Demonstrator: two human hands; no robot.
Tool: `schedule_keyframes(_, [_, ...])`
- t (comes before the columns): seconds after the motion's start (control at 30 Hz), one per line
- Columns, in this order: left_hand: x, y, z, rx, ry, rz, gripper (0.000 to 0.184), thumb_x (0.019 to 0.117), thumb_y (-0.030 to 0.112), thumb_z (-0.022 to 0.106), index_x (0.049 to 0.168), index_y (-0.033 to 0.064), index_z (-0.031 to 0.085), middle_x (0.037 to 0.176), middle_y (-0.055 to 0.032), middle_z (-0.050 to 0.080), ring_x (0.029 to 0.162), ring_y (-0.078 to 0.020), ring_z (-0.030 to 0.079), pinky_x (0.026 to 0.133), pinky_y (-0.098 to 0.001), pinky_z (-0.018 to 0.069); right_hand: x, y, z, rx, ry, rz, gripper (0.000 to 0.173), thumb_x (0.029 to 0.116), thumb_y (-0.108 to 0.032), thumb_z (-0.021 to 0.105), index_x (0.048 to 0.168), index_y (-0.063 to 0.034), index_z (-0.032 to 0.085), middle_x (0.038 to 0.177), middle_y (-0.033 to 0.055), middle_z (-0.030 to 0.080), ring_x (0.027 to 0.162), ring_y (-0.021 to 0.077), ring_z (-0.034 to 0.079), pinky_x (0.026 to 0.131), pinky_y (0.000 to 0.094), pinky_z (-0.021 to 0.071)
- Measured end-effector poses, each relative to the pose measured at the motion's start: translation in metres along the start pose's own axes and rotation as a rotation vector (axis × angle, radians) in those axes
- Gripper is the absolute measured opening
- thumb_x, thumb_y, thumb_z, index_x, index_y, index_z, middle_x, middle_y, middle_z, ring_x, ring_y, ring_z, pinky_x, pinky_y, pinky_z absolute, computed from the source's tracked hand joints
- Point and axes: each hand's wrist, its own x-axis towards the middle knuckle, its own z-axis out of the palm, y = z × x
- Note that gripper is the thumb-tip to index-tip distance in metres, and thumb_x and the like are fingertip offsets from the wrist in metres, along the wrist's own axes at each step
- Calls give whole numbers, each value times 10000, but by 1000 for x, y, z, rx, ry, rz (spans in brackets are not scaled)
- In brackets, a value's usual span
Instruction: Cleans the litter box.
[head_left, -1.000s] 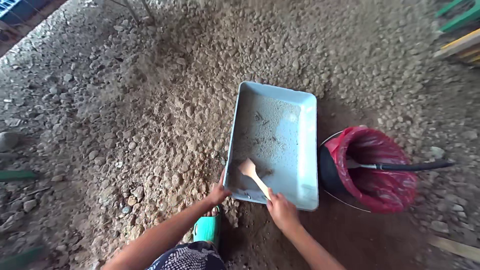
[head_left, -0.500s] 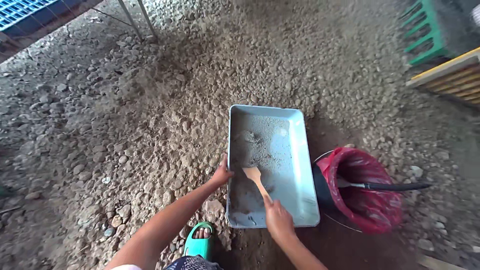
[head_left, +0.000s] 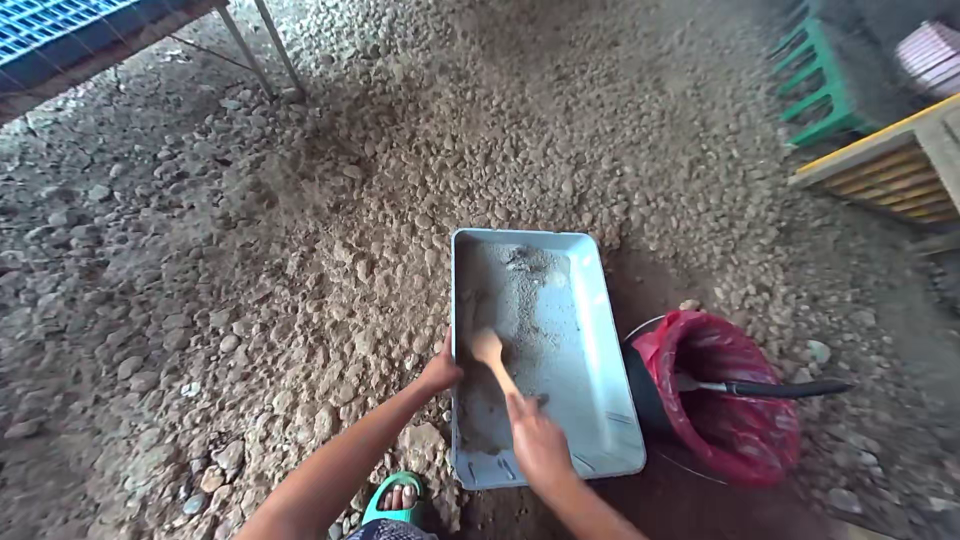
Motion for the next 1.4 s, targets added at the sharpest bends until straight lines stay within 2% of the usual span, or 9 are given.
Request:
schedule_keyframes(0.33, [-10, 4, 3, 0, 0, 65, 1060, 932, -32, 625, 1633, 166, -145, 1442, -333, 488, 1279, -459, 556, 1058, -607, 442, 125, -47, -71, 155, 194, 44, 477, 1070, -72, 435, 1547, -83, 437, 1400, 259, 554, 1140, 424, 657, 911, 547, 558])
schedule_keyframes(0.53, [5, 11, -15, -264, -21, 146, 1005, 955, 78, 659, 1651, 190, -58, 1561, -266, 404, 1308, -395, 552, 1018, -560, 492, -2, 14, 18, 111, 17, -53, 611, 990, 13, 511, 1583, -83, 396, 1397, 296, 546, 1180, 466, 627, 924, 584, 552])
schedule_keyframes(0.63, [29, 34, -30, -427, 29, 65, 884, 1027, 215, 596, 1655, 226, -26, 1555, -276, 389, 1307, -427, 519, 980, -601, 478, -60, 59, 36, 176, 15, -54, 518, 1022, -64, 521, 1535, -136, 507, 1244, 320, 625, 1027, 482, 682, 848, 608, 565])
schedule_keyframes(0.8, [50, 26, -22, -426, 132, 254, 830, 948, 4, 511, 1646, 86, 69, 1595, -245, 345, 1365, -302, 491, 1081, -451, 450, -118, 133, 15, 462, 525, -87, 392, 993, -76, 597, 1373, 10, 642, 1093, 245, 726, 894, 352, 739, 822, 506, 610])
schedule_keyframes(0.93, [7, 22, -15, -400, 196, 452, 882, 849, -15, 511, 1624, -11, 90, 1606, -276, 311, 1407, -256, 457, 1136, -381, 403, -176, 172, -45, 749, 692, 247, 418, 1026, 0, 497, 1396, 193, 490, 1034, 319, 677, 742, 241, 640, 721, 376, 556])
schedule_keyframes(1.03, [-39, 16, -12, -381, 262, 526, 859, 849, 7, 513, 1614, -36, 124, 1601, -272, 330, 1384, -201, 490, 1120, -332, 418, -193, 235, -62, 712, 467, 567, 465, 1101, -106, 401, 1517, 99, 396, 1185, 359, 622, 896, 382, 665, 836, 513, 545])
schedule_keyframes(1.13, [-71, 5, -7, -326, 386, 680, 848, 817, 14, 528, 1571, -124, 165, 1514, -306, 438, 1299, -127, 565, 1089, -264, 443, -167, 322, -37, 454, 283, 511, 366, 1059, -122, 513, 1371, 41, 610, 1103, 317, 685, 908, 441, 691, 817, 621, 541])
schedule_keyframes(1.27, [-96, -5, -14, -279, 490, 809, 839, 788, 19, 535, 1531, -183, 202, 1480, -310, 471, 1275, -68, 572, 1082, -218, 441, -87, 355, -42, 170, 10, 442, 335, 1042, -309, 603, 1152, -36, 763, 1194, 325, 683, 1177, 545, 608, 985, 749, 425])
schedule_keyframes(1.4, [-101, 3, -37, -397, 480, 625, 695, 837, 7, 507, 1481, -157, 300, 1303, -207, 590, 1063, -19, 636, 934, -209, 523, -17, 340, -68, 66, 235, 355, 378, 985, -159, 692, 1314, 24, 664, 1403, 361, 541, 1334, 593, 457, 1034, 796, 332])
